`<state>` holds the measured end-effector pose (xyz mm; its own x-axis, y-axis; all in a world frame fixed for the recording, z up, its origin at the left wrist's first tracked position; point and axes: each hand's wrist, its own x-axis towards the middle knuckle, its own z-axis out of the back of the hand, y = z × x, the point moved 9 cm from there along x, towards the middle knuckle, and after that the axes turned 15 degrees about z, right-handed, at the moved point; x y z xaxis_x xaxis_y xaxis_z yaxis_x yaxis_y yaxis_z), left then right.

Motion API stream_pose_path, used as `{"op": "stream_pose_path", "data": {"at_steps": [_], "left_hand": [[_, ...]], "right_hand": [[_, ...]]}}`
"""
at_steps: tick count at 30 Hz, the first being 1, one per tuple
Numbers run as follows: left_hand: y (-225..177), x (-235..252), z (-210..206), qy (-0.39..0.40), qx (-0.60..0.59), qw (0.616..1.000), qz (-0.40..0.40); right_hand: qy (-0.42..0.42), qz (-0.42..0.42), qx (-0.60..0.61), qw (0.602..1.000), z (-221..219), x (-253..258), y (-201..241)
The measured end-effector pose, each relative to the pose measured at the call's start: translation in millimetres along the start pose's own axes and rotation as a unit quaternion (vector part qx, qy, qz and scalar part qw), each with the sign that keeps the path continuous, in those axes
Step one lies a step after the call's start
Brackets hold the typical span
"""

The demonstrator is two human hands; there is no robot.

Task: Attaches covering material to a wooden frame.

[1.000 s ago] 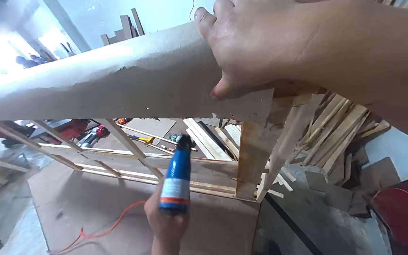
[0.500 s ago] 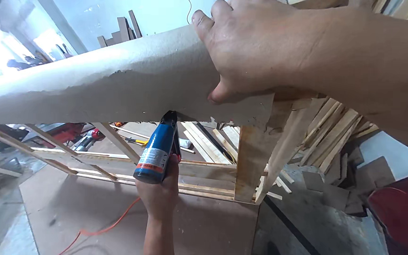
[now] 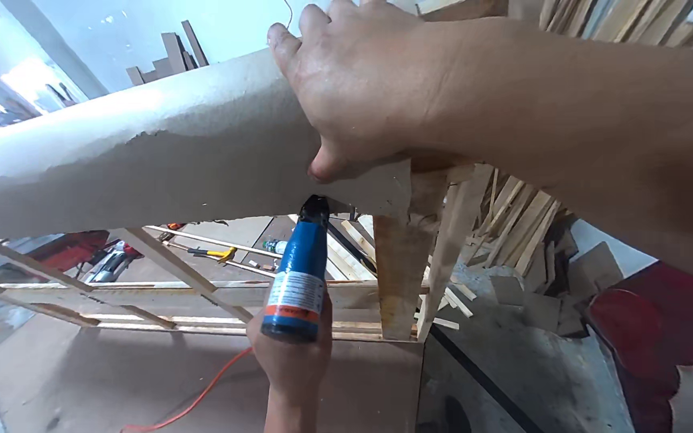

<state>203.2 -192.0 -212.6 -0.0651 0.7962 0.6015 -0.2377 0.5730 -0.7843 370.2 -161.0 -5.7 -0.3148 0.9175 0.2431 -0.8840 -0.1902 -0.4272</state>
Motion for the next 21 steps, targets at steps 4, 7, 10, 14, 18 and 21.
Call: {"op": "stream_pose_path", "data": {"at_steps": [4, 7, 10, 14, 18, 21], "left_hand": [[-6.4, -1.7, -10.5, 0.026, -0.022, 0.999, 0.010], [-6.6, -0.6, -13.0, 0.019, 0.013, 0.999, 0.028], [-7.9, -4.3, -12.6, 0.005, -0.003, 1.000, 0.020], [-14.3, -7.9, -12.0, 0.019, -0.038, 0.999, -0.024], [-22.3, -10.2, -15.7, 0.049, -0.045, 0.997, -0.045], [-29.3, -13.3, -19.2, 0.069, -0.039, 0.994, -0.070]], "right_hand": [[-0.001, -0.001, -0.001, 1.000, -1.1, 0.7, -1.3], [0.006, 0.007, -0.003, 1.000, -5.3, 2.3, -3.2], [-0.014, 0.065, 0.004, 0.998, 1.8, -3.4, -15.7], [-0.033, 0.058, 0.117, 0.991, 7.1, -33.2, -58.5], [-0.012, 0.049, 0.124, 0.991, -4.1, -38.6, -65.1], [-0.029, 0.083, 0.133, 0.987, -5.1, -37.3, -63.2]]}}
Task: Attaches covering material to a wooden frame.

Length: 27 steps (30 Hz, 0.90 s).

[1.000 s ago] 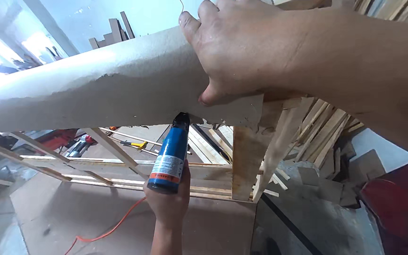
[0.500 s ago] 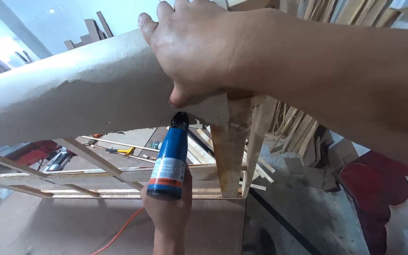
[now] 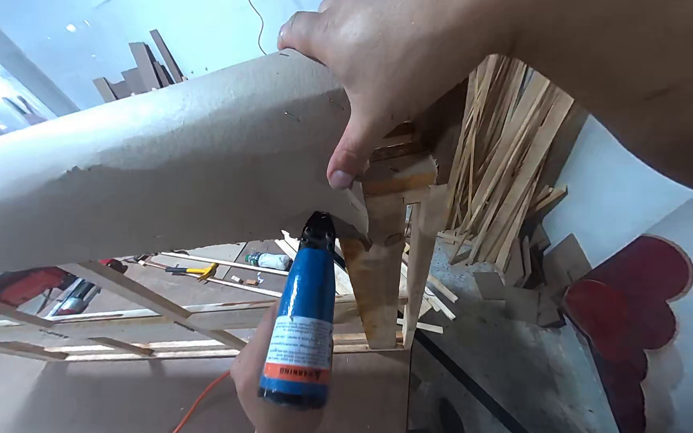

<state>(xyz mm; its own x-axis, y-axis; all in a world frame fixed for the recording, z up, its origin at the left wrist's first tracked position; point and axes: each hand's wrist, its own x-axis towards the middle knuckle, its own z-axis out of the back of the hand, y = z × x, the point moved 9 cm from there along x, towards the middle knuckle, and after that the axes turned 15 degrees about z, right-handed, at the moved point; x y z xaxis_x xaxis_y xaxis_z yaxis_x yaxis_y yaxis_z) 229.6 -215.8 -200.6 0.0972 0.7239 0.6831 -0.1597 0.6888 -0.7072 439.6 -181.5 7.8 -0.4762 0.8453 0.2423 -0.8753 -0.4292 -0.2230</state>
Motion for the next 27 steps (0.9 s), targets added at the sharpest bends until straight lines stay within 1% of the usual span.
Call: {"op": "stream_pose_path", "data": {"at_steps": [5, 9, 12, 14, 16, 18, 21, 23, 25, 27], "left_hand": [[0.4, -1.9, -7.0, 0.021, -0.004, 1.000, -0.001], [5.2, -4.2, -13.5, 0.035, -0.028, 0.999, 0.024], [-2.4, -4.7, -18.6, 0.042, 0.001, 0.999, 0.011], [-2.5, -2.4, -16.2, 0.055, 0.011, 0.998, 0.024], [-10.2, -0.5, -13.6, 0.047, 0.020, 0.998, 0.034], [-17.5, -2.8, -12.5, 0.053, 0.027, 0.998, 0.029], [-12.6, -15.1, -14.5, 0.090, 0.035, 0.995, 0.035], [-7.2, -19.9, -14.8, 0.088, 0.046, 0.995, 0.029], [-4.3, -26.8, -5.4, 0.104, 0.020, 0.994, 0.037], [-5.2, -33.9, 9.0, 0.117, -0.042, 0.990, 0.065]], "right_hand": [[-0.017, 0.015, -0.006, 1.000, -2.9, -0.6, -1.0], [-0.031, 0.029, -0.053, 0.998, 0.0, -5.6, 8.2], [-0.029, 0.023, -0.078, 0.996, 2.8, -9.0, 12.7], [-0.028, 0.023, -0.068, 0.997, 0.5, -9.3, 12.3], [-0.026, 0.023, -0.053, 0.998, -1.5, -7.9, 9.6], [-0.018, 0.021, -0.070, 0.997, 0.8, -5.7, 7.3], [0.000, 0.016, -0.091, 0.996, 1.9, -4.6, 2.6], [-0.005, 0.013, -0.088, 0.996, 2.2, -6.0, 2.4], [-0.013, 0.014, -0.058, 0.998, -1.4, -6.7, 4.1], [-0.016, 0.012, -0.050, 0.999, -1.3, -6.9, 2.3]]}}
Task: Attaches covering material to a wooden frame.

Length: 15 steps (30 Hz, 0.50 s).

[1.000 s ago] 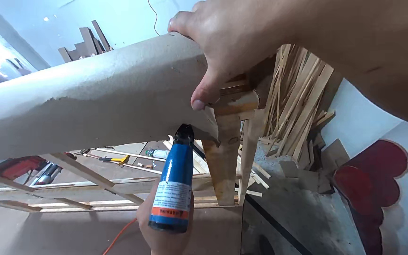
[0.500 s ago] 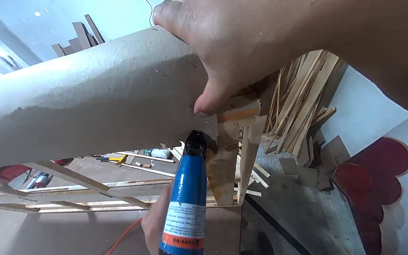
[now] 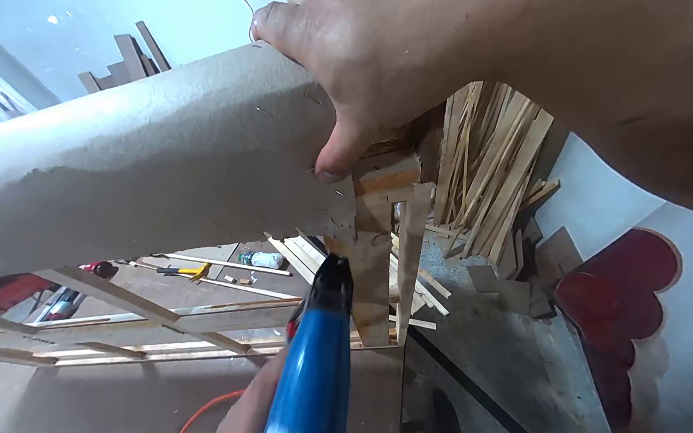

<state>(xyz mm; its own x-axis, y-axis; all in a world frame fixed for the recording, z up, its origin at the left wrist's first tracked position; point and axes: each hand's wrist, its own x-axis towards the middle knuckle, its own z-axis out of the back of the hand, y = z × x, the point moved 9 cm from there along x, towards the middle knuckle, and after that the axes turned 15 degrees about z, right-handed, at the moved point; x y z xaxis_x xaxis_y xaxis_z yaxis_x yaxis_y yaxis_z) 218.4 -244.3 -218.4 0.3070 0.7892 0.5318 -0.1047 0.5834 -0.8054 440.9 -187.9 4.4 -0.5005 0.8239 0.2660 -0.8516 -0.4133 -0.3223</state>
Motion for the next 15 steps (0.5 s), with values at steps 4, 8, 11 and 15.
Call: {"op": "stream_pose_path", "data": {"at_steps": [4, 8, 11, 15], "left_hand": [[-2.2, 17.7, -13.6, -0.014, 0.035, 0.999, -0.016], [-5.6, 28.7, -11.4, -0.050, 0.092, 0.994, -0.015], [-5.0, 6.8, 4.3, -0.044, 0.014, 0.998, 0.036], [13.2, 22.6, -23.7, -0.081, 0.086, 0.991, -0.054]], "right_hand": [[-0.008, 0.017, 0.009, 1.000, -3.1, -0.7, 0.7], [-0.019, 0.150, 0.036, 0.988, 0.8, 19.0, -25.2], [-0.051, 0.083, 0.029, 0.995, -8.7, -5.1, -21.3], [-0.066, 0.063, 0.025, 0.996, -10.0, -8.5, -15.2]]}}
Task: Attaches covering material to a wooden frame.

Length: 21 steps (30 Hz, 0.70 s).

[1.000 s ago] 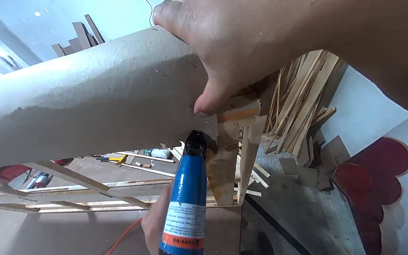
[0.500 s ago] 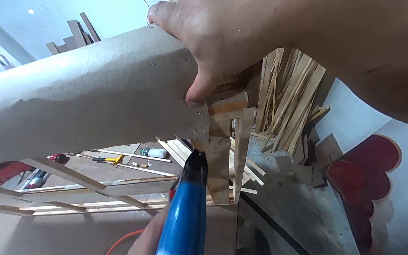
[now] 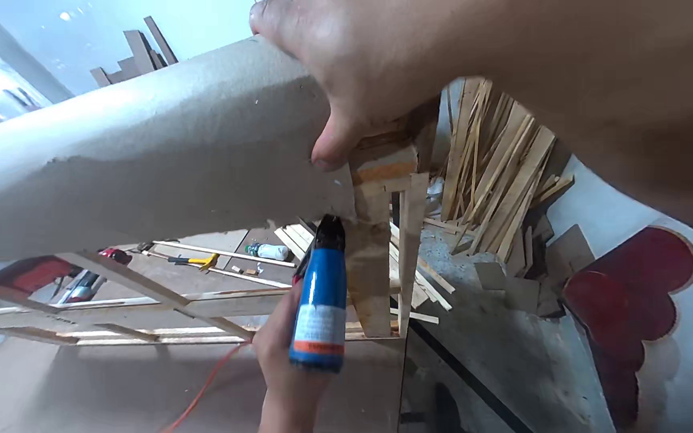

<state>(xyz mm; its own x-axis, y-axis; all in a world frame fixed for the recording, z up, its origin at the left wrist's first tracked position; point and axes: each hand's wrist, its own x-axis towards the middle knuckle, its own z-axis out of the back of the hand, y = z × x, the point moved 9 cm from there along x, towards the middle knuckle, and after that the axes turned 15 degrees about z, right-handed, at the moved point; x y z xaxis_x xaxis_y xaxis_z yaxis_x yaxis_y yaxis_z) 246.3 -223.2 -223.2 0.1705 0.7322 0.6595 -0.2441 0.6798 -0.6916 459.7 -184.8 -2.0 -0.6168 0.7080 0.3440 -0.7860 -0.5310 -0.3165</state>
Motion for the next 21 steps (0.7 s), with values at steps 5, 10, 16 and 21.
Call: {"op": "stream_pose_path", "data": {"at_steps": [5, 10, 16, 21], "left_hand": [[-27.1, 1.5, 16.7, 0.027, -0.036, 0.998, 0.051], [-33.4, 15.9, 2.0, 0.016, 0.045, 0.998, -0.045], [-29.8, 12.6, -7.4, -0.001, 0.072, 0.996, -0.054], [-38.7, 14.4, -4.9, -0.006, 0.104, 0.994, -0.027]], "right_hand": [[0.106, -0.092, -0.054, 0.989, 11.0, 9.6, 12.0], [0.100, -0.081, -0.068, 0.989, 15.2, 12.1, 12.1], [0.113, -0.089, -0.063, 0.988, 11.7, 10.5, 14.7], [0.121, -0.085, -0.064, 0.987, 10.8, 9.0, 12.6]]}}
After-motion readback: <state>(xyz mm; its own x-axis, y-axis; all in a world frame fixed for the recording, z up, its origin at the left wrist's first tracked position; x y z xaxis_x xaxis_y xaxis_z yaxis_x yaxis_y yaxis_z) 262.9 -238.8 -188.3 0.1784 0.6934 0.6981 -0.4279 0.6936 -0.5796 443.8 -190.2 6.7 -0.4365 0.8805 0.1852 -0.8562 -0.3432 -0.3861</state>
